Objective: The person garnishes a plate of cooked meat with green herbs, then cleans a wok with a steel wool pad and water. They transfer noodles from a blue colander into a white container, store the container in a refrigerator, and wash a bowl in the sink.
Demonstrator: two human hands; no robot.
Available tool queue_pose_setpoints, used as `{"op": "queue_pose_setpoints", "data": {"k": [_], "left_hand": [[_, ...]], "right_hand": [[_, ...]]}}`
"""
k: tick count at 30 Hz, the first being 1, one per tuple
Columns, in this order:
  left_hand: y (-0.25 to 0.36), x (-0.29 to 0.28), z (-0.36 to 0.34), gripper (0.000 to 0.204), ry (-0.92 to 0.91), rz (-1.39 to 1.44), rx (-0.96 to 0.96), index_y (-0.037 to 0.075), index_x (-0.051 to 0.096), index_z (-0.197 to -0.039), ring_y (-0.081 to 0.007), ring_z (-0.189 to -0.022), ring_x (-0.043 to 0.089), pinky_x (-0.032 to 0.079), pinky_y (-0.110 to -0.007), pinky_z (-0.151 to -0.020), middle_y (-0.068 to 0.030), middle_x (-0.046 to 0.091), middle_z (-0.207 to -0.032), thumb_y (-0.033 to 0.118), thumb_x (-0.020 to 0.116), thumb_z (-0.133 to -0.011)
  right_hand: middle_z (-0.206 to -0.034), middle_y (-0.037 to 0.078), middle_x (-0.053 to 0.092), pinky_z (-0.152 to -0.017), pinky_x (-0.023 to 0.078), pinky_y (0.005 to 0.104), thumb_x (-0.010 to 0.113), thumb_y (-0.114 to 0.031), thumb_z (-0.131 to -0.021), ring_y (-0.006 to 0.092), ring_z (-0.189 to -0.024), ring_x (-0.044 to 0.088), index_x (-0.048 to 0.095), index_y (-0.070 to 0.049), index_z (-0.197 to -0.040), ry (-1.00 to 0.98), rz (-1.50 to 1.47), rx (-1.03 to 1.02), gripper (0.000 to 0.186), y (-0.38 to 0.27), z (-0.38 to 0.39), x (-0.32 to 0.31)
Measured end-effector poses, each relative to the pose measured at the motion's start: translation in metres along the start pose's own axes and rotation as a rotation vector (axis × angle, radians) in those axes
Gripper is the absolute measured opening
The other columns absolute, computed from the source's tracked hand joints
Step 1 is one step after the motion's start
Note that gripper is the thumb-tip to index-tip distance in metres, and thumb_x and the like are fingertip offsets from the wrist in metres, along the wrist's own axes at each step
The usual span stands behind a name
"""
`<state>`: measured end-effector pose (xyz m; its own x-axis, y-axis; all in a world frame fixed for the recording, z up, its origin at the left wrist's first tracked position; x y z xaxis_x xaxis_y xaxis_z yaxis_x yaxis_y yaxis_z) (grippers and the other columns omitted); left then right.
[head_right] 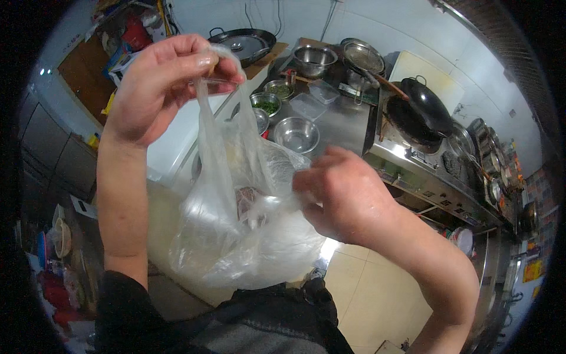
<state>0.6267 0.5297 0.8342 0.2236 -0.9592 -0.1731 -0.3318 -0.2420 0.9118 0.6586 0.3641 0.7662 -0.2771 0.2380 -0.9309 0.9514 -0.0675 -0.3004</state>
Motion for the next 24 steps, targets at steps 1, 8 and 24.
{"op": "queue_pose_setpoints", "data": {"k": [1, 8, 24], "left_hand": [[0.003, 0.016, 0.003, 0.017, -0.103, 0.058, 0.022, 0.000, 0.066, -0.092, -0.0133, -0.086, 0.066, 0.051, -0.027, -0.082, -0.0084, 0.069, -0.092, 0.016, 0.060, -0.095], [0.035, 0.069, 0.011, 0.023, -0.236, -0.131, 0.040, 0.001, 0.062, -0.092, -0.0153, -0.089, 0.054, 0.043, -0.028, -0.085, -0.0070, 0.057, -0.099, 0.024, 0.060, -0.088], [-0.271, 0.094, 0.024, 0.074, 0.215, 0.516, -0.339, 0.000, 0.035, -0.148, -0.0291, -0.137, 0.040, 0.028, -0.044, -0.112, -0.0151, 0.044, -0.148, 0.052, 0.043, -0.095]], "right_hand": [[-0.072, 0.009, 0.062, -0.069, 0.051, 0.0361, 0.074, -0.003, -0.067, 0.0267, -0.072, 0.062, 0.067, -0.004, -0.080, 0.171, -0.087, -0.033, 0.015, -0.002, 0.000, -0.021], [-0.088, 0.003, 0.064, -0.071, 0.047, 0.0257, 0.075, -0.007, -0.079, 0.0090, -0.080, 0.057, 0.054, 0.000, -0.107, 0.282, -0.467, 0.235, 0.035, 0.020, -0.035, -0.070], [-0.093, 0.014, 0.070, -0.065, 0.053, 0.0285, 0.073, -0.024, -0.087, 0.0180, -0.070, 0.066, 0.065, -0.001, -0.118, 0.192, -0.511, 0.251, 0.039, -0.010, -0.007, -0.157]]}}
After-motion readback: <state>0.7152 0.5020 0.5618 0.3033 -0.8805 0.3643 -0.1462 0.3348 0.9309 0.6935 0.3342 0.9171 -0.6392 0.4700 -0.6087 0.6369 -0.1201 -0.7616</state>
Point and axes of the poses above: each hand's wrist, its own z-axis away from the middle knuckle, its own x-axis out of the palm, y = z × x, the point moved 10 cm from there along -z, towards the middle knuckle
